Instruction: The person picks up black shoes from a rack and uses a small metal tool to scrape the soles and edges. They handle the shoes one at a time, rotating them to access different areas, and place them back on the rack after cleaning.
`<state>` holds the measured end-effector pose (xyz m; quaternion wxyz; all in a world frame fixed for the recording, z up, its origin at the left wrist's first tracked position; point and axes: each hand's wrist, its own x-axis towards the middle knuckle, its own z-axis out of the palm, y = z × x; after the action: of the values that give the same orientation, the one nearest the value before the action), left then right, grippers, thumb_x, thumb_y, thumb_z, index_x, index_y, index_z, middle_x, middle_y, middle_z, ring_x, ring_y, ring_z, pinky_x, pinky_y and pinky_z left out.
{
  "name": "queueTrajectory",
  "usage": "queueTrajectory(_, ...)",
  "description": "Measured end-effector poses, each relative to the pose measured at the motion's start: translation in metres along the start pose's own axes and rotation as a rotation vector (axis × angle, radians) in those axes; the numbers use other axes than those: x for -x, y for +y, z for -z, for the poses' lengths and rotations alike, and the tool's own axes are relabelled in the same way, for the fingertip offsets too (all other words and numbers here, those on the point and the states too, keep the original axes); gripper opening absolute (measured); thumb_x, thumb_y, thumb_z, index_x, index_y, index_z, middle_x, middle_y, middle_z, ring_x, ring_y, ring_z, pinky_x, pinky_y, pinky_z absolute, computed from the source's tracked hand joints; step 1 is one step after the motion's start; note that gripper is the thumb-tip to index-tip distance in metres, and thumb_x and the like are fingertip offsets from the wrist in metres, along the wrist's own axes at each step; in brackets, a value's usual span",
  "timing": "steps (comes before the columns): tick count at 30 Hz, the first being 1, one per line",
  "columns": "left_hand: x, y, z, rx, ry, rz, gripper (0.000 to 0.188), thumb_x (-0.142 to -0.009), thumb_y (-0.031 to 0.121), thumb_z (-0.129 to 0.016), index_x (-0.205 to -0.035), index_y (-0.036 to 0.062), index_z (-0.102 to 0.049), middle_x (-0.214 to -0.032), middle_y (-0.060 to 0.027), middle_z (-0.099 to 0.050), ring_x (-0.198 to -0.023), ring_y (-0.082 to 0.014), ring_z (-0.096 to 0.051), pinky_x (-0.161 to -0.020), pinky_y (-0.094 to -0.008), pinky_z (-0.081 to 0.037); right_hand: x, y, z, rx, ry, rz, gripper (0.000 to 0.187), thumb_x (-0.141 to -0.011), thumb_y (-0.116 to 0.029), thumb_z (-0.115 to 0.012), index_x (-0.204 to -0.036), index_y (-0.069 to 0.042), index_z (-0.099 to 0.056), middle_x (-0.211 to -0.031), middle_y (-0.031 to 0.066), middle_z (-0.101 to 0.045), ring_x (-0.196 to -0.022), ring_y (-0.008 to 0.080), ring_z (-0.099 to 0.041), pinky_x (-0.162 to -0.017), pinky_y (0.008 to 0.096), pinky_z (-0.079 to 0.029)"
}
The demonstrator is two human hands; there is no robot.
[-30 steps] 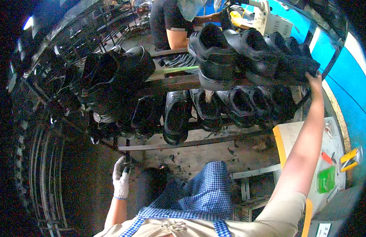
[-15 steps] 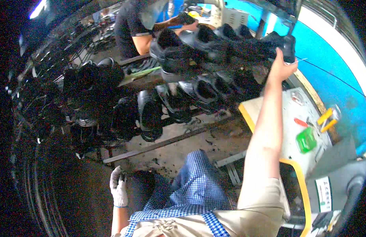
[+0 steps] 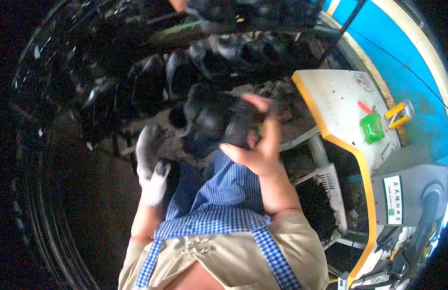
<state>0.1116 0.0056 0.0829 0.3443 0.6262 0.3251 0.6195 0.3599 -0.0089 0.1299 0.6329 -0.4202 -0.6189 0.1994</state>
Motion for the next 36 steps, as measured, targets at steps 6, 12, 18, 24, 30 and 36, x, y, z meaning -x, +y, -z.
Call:
queueTrajectory(6,0.001,-0.002,0.015,0.143,-0.199,0.329,0.028,-0.086,0.013,-0.067,-0.109,-0.0012,-0.062,-0.103,-0.0085,-0.065,-0.092,-0.0162,-0.059,-0.082,-0.0296,-0.047,0.031,0.04,-0.066,-0.031,-0.348,0.044,0.081,-0.06,-0.017,-0.087,-0.13,-0.003,-0.049,-0.123,0.0102,-0.049,-0.112,0.022,-0.052,-0.094,0.0327,-0.044)
queueTrajectory(12,0.019,-0.001,0.013,0.409,-0.213,0.525,0.027,-0.089,0.009,-0.066,-0.113,-0.0008,-0.062,-0.107,-0.0067,-0.066,-0.095,-0.0115,-0.06,-0.085,-0.0266,-0.048,0.019,0.032,-0.061,0.02,-0.44,-0.003,0.04,-0.075,-0.006,-0.079,-0.113,-0.007,-0.066,-0.105,0.0075,-0.06,-0.08,0.0148,-0.063,-0.065,0.0255,-0.051)
queueTrajectory(18,0.018,-0.005,0.005,0.115,-0.25,0.254,0.027,-0.087,0.006,-0.065,-0.112,-0.003,-0.062,-0.107,-0.0109,-0.066,-0.095,-0.0154,-0.062,-0.085,-0.028,-0.049,0.028,0.033,-0.072,0.231,-0.354,0.274,0.023,-0.077,-0.006,-0.076,-0.098,-0.005,-0.065,-0.093,0.011,-0.06,-0.075,0.0206,-0.064,-0.062,0.0301,-0.052)
queueTrajectory(24,0.021,0.002,-0.004,0.222,-0.21,0.36,0.026,-0.086,0.005,-0.065,-0.111,-0.0031,-0.062,-0.105,-0.01,-0.065,-0.095,-0.0168,-0.062,-0.085,-0.0284,-0.049,0.038,0.057,-0.078,-0.311,-0.159,-0.011,0.014,-0.084,-0.002,-0.069,-0.095,-0.004,-0.061,-0.094,0.0085,-0.06,-0.073,0.0164,-0.058,-0.061,0.0246,-0.047)
queueTrajectory(30,0.03,-0.009,-0.008,0.041,-0.208,0.162,0.028,-0.086,0.005,-0.066,-0.114,-0.0002,-0.062,-0.102,-0.0093,-0.066,-0.095,-0.0163,-0.062,-0.084,-0.0285,-0.049,0.035,0.032,-0.081,0.127,-0.11,0.439,0.026,-0.076,0.006,-0.072,-0.097,-0.003,-0.059,-0.088,0.0135,-0.066,-0.072,0.0257,-0.067,-0.059,0.0297,-0.054)
queueTrajectory(36,0.014,-0.023,-0.01,0.21,0.223,0.321,0.018,-0.093,0.003,-0.06,-0.11,-0.0003,-0.06,-0.099,-0.0041,-0.067,-0.082,-0.0075,-0.058,-0.076,-0.0246,-0.05,0.087,0.018,-0.085,-0.224,-0.612,0.055,0.018,-0.081,-0.001,-0.071,-0.095,-0.005,-0.06,-0.077,0.0092,-0.066,-0.067,0.0236,-0.068,-0.056,0.032,-0.052)
